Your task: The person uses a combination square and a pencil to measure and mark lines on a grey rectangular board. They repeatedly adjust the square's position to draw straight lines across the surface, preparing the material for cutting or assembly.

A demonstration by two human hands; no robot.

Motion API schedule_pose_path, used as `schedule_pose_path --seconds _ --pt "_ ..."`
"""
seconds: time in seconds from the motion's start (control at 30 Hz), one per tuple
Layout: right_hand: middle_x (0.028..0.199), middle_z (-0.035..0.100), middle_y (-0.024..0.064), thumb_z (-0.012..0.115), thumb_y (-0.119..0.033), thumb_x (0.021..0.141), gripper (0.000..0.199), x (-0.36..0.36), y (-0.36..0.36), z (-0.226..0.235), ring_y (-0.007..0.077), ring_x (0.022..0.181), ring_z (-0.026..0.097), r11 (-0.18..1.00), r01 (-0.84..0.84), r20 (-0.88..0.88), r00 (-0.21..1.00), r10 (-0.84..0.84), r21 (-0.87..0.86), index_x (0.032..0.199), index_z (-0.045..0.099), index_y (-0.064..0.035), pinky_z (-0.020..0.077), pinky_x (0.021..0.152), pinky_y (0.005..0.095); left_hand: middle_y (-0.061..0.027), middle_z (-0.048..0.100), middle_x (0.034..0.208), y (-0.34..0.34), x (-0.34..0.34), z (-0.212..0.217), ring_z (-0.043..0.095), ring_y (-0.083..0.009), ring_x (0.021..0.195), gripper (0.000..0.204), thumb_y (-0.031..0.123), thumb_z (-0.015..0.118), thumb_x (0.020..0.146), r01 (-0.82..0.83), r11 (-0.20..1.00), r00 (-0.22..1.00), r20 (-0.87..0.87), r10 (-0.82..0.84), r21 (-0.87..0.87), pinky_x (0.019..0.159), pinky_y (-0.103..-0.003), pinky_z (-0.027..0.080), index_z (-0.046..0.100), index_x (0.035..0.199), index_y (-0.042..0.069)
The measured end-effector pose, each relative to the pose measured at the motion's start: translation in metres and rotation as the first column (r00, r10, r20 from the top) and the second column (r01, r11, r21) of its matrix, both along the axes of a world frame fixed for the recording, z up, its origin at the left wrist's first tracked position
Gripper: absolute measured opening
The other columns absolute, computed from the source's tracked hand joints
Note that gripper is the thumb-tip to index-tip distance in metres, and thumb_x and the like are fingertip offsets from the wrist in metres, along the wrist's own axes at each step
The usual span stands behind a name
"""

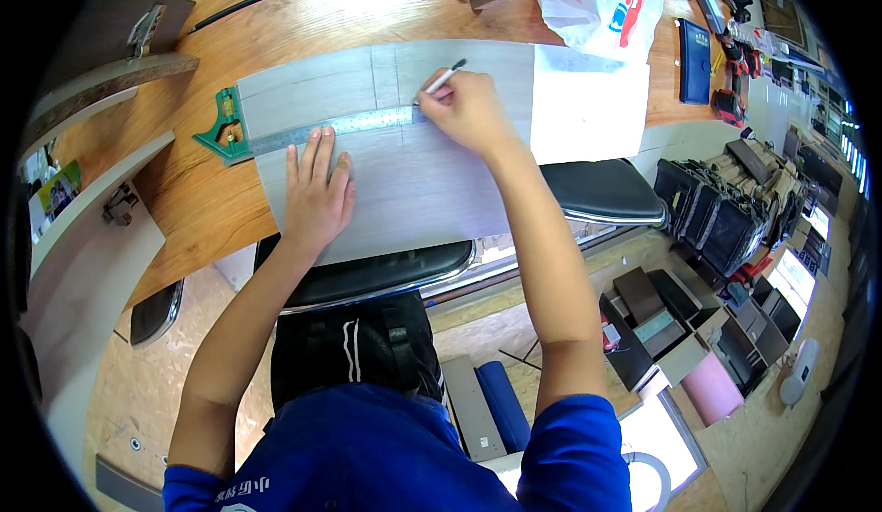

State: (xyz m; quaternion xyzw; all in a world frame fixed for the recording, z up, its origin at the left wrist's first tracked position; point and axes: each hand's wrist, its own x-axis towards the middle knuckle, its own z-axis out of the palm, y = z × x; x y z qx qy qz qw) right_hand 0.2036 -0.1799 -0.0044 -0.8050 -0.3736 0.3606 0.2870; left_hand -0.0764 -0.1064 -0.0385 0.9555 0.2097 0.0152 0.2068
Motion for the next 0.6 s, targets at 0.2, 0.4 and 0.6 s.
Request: schedule_pose_path --seconds 0.2,0.4,0.6 --pt "0.078 0.074 0.0169 0.073 -0.020 0.086 0.020 -0.001 0.001 0.006 0.0279 0.072 0.074 1.000 -0.020 0.049 0.999 0.021 -0.018 0.088 0.074 -0.0004 0.0580 0.070 0.0351 -0.0258 0.039 0.157 -0.001 0.001 0.000 0.033 -0.0394 0.150 0.037 0.018 0.068 0.089 -0.008 1.000 1.000 0.016 0.009 -0.013 0.119 -0.066 0.023 0.062 0.122 0.002" --pt "0.083 0.076 0.0118 0.074 -0.018 0.090 0.018 -0.023 0.022 -0.002 0.0185 0.075 0.072 0.996 -0.093 -0.042 0.995 0.093 0.001 0.095 0.075 -0.0006 0.0573 0.073 0.0315 -0.0256 0.039 0.157 -0.001 0.002 0.001 0.033 -0.0393 0.150 0.039 0.018 0.068 0.088 -0.016 1.000 1.000 0.020 0.017 -0.022 0.119 -0.066 0.023 0.062 0.123 0.002" --pt "0.085 0.076 0.0107 0.073 -0.017 0.091 0.016 0.006 -0.005 -0.002 0.0174 0.080 0.074 0.998 -0.034 0.007 0.999 0.035 -0.058 0.096 0.076 -0.0018 0.0587 0.077 0.0314 -0.0245 0.039 0.158 0.000 0.000 0.001 0.033 -0.0394 0.150 0.039 0.018 0.068 0.089 -0.007 1.000 1.000 0.013 0.007 0.000 0.119 -0.066 0.023 0.062 0.125 0.002"
